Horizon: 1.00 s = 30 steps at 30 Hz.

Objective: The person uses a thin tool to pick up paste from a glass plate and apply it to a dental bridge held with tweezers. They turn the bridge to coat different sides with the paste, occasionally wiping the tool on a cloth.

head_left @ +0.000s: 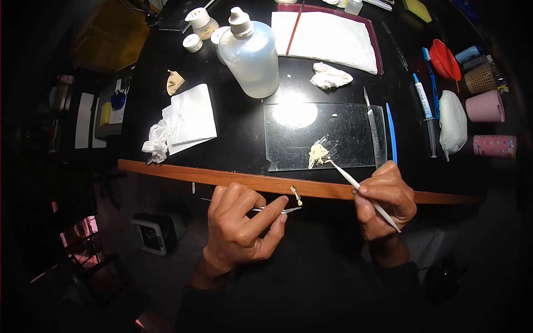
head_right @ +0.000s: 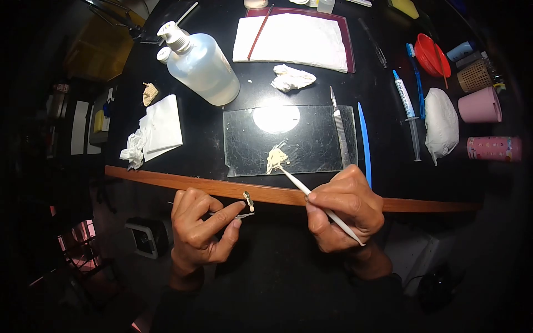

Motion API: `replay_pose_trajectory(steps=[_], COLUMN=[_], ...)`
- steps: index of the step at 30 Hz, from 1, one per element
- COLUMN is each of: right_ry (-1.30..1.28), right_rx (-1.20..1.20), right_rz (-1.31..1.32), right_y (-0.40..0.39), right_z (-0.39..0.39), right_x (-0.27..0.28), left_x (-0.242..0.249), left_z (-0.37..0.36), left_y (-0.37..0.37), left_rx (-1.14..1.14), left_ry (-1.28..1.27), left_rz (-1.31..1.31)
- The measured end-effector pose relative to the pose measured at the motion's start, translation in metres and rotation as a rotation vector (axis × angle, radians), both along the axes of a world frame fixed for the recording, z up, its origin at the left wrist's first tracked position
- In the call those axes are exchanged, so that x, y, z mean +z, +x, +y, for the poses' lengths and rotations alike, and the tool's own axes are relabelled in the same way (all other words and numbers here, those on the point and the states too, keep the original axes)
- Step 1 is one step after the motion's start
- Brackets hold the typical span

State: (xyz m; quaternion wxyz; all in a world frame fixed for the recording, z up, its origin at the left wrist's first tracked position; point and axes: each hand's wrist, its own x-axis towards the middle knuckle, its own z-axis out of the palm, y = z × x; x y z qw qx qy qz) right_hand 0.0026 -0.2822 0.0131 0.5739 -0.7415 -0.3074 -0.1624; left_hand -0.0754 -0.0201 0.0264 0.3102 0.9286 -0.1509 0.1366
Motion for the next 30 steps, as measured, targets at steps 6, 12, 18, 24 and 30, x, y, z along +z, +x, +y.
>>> replay_pose_trajectory(steps=[6, 12, 18, 24, 30], right_ry=[-0.058, -0.061, -0.117, -0.179, -0.241], right_rx=[-0.073, -0.075, -0.070, -0.090, -0.100], right_rz=[-0.046, -0.059, -0.045, -0.071, -0.102], right_y=[-0.004, -0.003, -0.007, -0.005, -0.001], right_z=[-0.008, -0.009, -0.005, -0.001, 0.007], right_x=[-0.004, -0.008, -0.006, -0.008, -0.009], left_x=[0.013, 0.019, 0.020, 0.019, 0.008], left_z=[-0.001, -0.002, -0.004, -0.009, -0.022], left_y=[0.006, 0.007, 0.008, 0.010, 0.014], left_rx=[-0.026, -0.050, -0.034, 0.097, 0.195], left_ry=[0.145, 0.170, 0.158, 0.100, -0.001], left_rz=[-0.032, -0.015, -0.014, 0.000, 0.040])
